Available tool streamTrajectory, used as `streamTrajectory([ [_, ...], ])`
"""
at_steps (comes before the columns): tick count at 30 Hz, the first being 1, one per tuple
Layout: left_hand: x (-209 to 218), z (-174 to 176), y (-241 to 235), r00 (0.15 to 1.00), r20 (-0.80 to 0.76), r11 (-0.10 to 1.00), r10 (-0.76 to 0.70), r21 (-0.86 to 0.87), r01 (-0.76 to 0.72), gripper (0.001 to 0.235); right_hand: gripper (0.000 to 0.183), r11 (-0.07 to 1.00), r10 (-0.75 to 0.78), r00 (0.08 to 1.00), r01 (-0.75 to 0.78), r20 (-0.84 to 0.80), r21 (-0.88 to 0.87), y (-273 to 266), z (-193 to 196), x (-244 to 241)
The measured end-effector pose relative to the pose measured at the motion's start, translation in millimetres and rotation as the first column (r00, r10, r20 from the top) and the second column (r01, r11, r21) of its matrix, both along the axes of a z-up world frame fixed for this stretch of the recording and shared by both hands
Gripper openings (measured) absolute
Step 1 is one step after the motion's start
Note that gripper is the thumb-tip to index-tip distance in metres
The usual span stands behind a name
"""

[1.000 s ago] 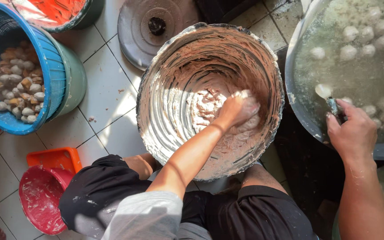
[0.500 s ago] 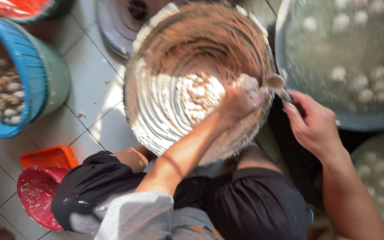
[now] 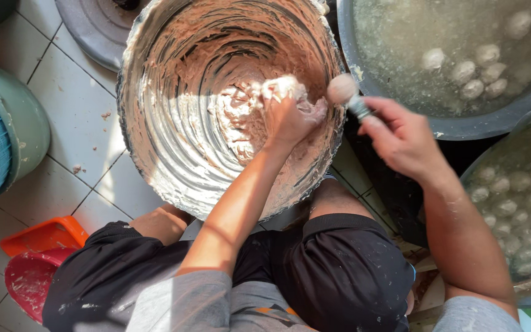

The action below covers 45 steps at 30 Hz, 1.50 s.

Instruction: The person scoops a pinkish dough from a large metal bowl using a small spoon, rolls it into a ball with their left hand, and drops it into a nearby basin of water. This process is repeated continuously throughout the clip.

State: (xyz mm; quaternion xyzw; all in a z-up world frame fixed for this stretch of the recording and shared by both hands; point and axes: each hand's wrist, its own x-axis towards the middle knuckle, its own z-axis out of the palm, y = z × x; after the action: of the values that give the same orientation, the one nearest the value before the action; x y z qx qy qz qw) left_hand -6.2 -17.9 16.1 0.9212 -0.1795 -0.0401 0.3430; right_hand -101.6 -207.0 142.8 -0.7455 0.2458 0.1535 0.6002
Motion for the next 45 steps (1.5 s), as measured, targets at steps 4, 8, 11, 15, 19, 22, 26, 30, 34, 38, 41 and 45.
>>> streamTrajectory([
  [4,-5,-16,1,0.930,-0.360,0.997,0.070,0.038,-0.060,0.049,0.033,0.906,0.089,0.968,0.019,0.236,-0.423,-29,2,0],
  [8,-18,-15,-1,0.961,-0.265,0.961,0.084,-0.234,-0.148,0.036,0.032,0.861,0.030,0.958,0.120,0.285,-0.494,-34,5,-1],
  [11,-22,-7,-3,0.977,-0.203,0.930,0.059,-0.345,-0.128,0.032,0.033,0.959,0.084,0.975,-0.023,0.205,-0.283,-13,4,-4],
  [15,-18,10,-10,0.995,-0.101,0.920,-0.018,-0.390,-0.023,0.027,0.038,0.936,0.231,0.955,-0.166,0.185,-0.311,15,3,-6],
  [19,-18,20,-13,0.984,-0.164,0.938,-0.064,-0.346,0.004,0.021,0.039,0.965,0.243,0.955,-0.220,0.168,-0.143,18,0,-5],
  [22,-14,21,-10,0.998,-0.054,0.988,-0.016,-0.155,0.007,0.029,0.040,0.991,0.116,0.986,-0.108,-0.122,0.072,12,-3,-4],
  [26,-6,6,-8,0.963,-0.255,0.986,0.093,0.155,-0.054,0.043,0.040,0.999,-0.014,0.999,0.016,0.039,-0.046,-7,-1,-5],
  [30,-14,-12,1,0.932,-0.362,0.998,0.038,-0.024,-0.050,0.039,0.038,0.900,0.086,0.957,0.045,0.277,-0.434,-28,2,-4],
  [34,-26,-13,1,0.958,-0.281,0.959,0.053,-0.253,-0.127,0.035,0.033,0.796,0.114,0.957,0.073,0.267,-0.601,-27,7,-2],
  [38,-31,5,-8,0.952,-0.303,0.937,0.040,-0.319,-0.140,0.028,0.035,0.943,0.169,0.960,-0.091,0.222,-0.321,1,4,-13],
  [41,-21,22,-7,0.988,-0.129,0.915,-0.090,-0.402,0.031,0.023,0.036,0.921,0.277,0.925,-0.179,0.261,-0.346,17,-1,-15],
  [45,-20,37,-9,0.965,-0.236,0.972,-0.114,-0.227,0.059,0.021,0.037,0.972,0.205,0.972,-0.189,0.114,-0.137,19,-8,-17],
])
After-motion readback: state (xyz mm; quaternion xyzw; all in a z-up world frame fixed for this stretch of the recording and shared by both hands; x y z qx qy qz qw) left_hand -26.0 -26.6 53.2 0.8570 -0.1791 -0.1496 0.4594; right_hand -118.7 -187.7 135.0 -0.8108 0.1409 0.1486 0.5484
